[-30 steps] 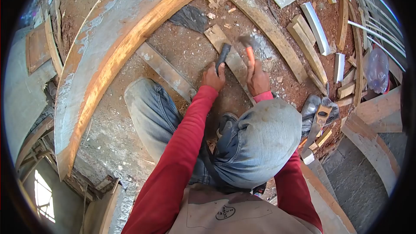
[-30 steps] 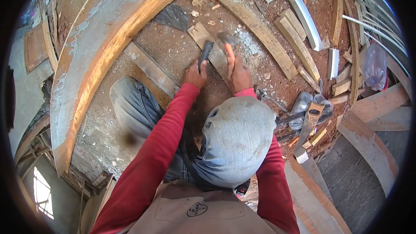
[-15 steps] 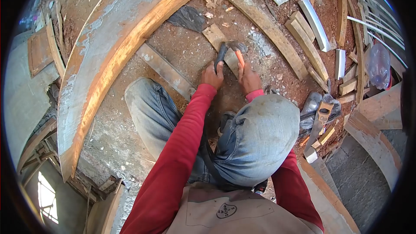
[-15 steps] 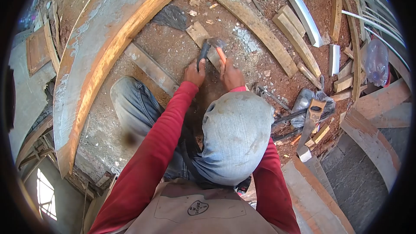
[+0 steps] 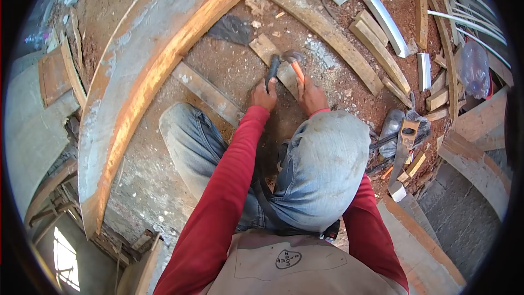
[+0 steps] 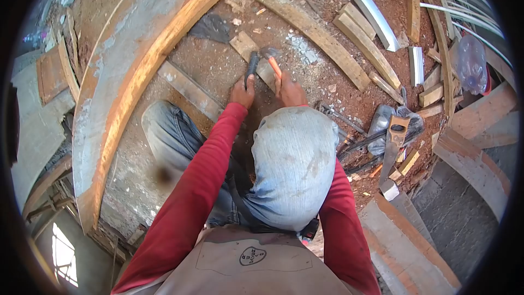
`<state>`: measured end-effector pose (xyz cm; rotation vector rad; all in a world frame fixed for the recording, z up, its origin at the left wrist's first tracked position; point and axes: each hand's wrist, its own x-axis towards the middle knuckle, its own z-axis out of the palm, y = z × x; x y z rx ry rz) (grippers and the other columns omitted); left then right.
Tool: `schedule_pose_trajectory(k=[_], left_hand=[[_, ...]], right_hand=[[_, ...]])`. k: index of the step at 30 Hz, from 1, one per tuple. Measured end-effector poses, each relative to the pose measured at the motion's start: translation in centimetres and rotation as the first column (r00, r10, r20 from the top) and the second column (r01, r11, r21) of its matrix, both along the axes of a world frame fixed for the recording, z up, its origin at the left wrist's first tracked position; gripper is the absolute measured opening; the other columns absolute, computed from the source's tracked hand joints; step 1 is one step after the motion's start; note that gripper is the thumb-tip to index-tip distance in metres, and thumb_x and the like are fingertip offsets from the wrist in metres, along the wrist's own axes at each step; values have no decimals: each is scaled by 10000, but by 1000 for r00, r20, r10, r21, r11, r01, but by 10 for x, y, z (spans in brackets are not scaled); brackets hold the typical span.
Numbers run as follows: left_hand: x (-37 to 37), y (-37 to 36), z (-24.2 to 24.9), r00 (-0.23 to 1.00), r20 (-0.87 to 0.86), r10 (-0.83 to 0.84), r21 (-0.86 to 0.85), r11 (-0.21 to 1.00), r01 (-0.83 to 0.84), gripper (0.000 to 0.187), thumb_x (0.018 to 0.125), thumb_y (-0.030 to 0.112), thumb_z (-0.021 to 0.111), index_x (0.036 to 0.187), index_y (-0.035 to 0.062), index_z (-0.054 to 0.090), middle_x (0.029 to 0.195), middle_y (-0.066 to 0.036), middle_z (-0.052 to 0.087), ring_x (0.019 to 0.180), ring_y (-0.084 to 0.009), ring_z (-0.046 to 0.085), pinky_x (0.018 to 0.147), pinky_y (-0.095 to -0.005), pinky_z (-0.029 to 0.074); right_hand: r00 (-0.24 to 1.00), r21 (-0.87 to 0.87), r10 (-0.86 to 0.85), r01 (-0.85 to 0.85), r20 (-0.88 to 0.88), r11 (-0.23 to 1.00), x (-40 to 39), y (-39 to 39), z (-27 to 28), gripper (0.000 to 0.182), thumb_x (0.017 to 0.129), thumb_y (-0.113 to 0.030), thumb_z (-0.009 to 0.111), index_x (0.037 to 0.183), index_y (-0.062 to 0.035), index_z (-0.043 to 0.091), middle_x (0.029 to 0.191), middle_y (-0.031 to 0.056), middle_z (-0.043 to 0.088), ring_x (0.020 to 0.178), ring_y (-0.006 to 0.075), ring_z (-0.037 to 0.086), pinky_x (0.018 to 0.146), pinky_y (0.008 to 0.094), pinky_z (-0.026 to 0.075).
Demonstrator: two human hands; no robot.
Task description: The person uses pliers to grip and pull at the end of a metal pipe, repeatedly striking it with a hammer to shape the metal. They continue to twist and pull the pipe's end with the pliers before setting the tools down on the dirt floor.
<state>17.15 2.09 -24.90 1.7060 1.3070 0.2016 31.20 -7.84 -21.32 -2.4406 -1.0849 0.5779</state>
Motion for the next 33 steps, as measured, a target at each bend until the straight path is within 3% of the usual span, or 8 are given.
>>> schedule_pose_trajectory(k=[6,8,11,15,17,19,23,33], left_hand=[[-7,29,-8,992,95,-88,13,996,87,589,952,592,480,901,17,593,740,-235,651,674,-438,640,609,-497,494],[3,55,89,989,128,75,-666,746,30,594,938,665,460,854,86,555,574,-60,519,432,-210,495,408,-367,385],[5,84,160,913,398,85,-728,635,258,561,932,691,456,840,141,510,557,51,374,400,-52,329,351,-263,263],[-1,109,236,806,592,25,-651,604,460,596,928,707,444,841,120,505,551,47,396,387,-57,334,351,-250,282],[-6,112,271,773,634,-20,-588,637,499,604,931,709,435,847,115,510,556,51,397,402,-47,339,359,-242,283],[-12,108,298,780,613,-125,-480,725,493,594,941,694,437,858,111,515,563,52,400,418,-41,344,368,-237,286],[-29,87,327,802,558,-212,-366,805,467,572,968,659,422,873,101,504,582,52,392,448,-29,361,394,-216,303],[-68,40,318,805,552,-216,-143,927,347,515,1006,585,419,878,96,513,616,43,412,466,-44,358,412,-225,287]], right_hand=[[950,48,-302,299,84,953,17,-49,39,279,973,-355,567,1137,-129,577,759,223,659,695,450,650,590,564,490],[932,78,-311,302,184,950,40,-93,31,288,964,-351,579,1150,-132,585,809,211,672,738,441,658,621,557,497],[908,-23,-294,315,300,949,67,-141,16,294,937,-326,611,1150,-124,612,917,191,687,809,415,669,683,531,510],[806,195,-291,220,516,956,85,-142,39,277,900,-269,650,1117,-96,654,1000,175,682,848,397,660,760,505,512],[850,300,-343,232,400,925,90,-108,97,243,913,-247,664,1068,-60,677,959,148,692,796,321,675,742,435,533],[904,525,-401,415,-146,743,74,-65,176,198,936,-203,667,1043,-38,689,928,106,695,795,210,673,737,330,535],[914,724,-77,365,-399,585,12,7,316,135,923,-92,683,1033,-16,692,922,68,689,810,127,654,745,252,526],[967,762,107,112,-232,637,-38,50,334,131,873,-54,716,997,-12,707,956,106,686,811,171,682,651,284,565]])
